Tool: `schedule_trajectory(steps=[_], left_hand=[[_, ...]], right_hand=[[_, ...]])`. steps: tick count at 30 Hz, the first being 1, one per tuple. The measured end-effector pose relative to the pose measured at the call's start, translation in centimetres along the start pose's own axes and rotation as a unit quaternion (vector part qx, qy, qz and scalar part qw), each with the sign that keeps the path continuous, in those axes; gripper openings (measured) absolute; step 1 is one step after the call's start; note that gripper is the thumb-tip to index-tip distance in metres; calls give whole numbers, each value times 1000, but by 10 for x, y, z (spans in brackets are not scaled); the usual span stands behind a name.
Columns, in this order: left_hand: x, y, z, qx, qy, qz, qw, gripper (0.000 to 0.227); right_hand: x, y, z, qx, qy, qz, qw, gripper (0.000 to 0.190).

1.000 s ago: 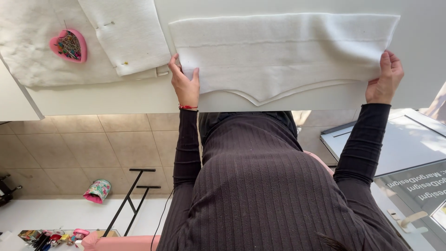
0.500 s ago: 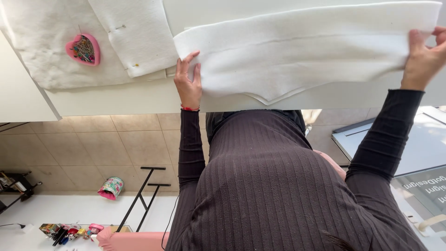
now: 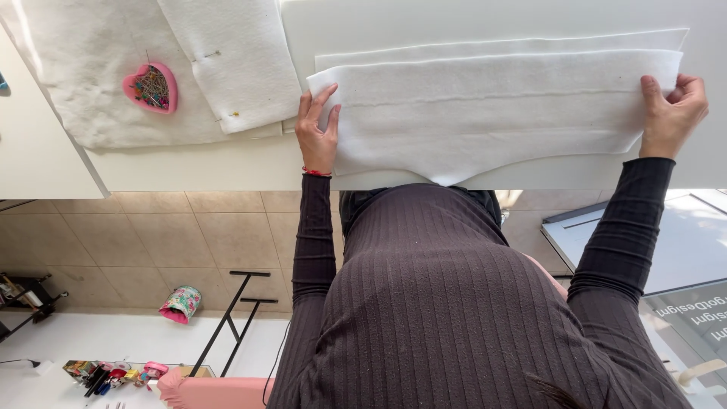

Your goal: Pinning pieces of white fabric together on a table to prepare for sewing.

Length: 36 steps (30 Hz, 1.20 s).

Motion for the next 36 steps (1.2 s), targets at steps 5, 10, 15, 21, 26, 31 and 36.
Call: schedule_trajectory(steps=[5, 10, 15, 21, 26, 31, 36], left_hand=[[-4, -5, -8, 113, 45, 2, 993, 33], [-21, -17, -15, 19, 22, 7, 1000, 37], [-28, -24, -12, 41, -2, 50, 998, 54], [-37, -24, -30, 101, 1, 130, 986, 36], [-41, -34, -30, 115, -37, 144, 982, 15], [-43, -43, -31, 102, -55, 144, 983, 15], [-43, -48, -23, 90, -81, 136, 983, 13]], right_hand=[[22, -6, -86, -57, -103, -18, 993, 22], [17, -18, -29, -3, -71, 6, 997, 20], [-4, -24, -3, 50, 3, 14, 999, 20], [-5, -26, 0, 77, 79, 30, 993, 28], [-5, -29, 20, 81, 75, 36, 993, 32], [-6, -27, 2, 74, 68, 32, 994, 29], [-4, -27, -3, 87, 82, 34, 992, 24]])
Point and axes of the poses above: each hand's wrist, its own y-axis away from the middle knuckle, its own x-axis out of the back of the hand, z = x × y, the point moved 2 cm from there along -y, towards the middle knuckle, and after that the axes turned 11 degrees about z, right-handed, at the moved point
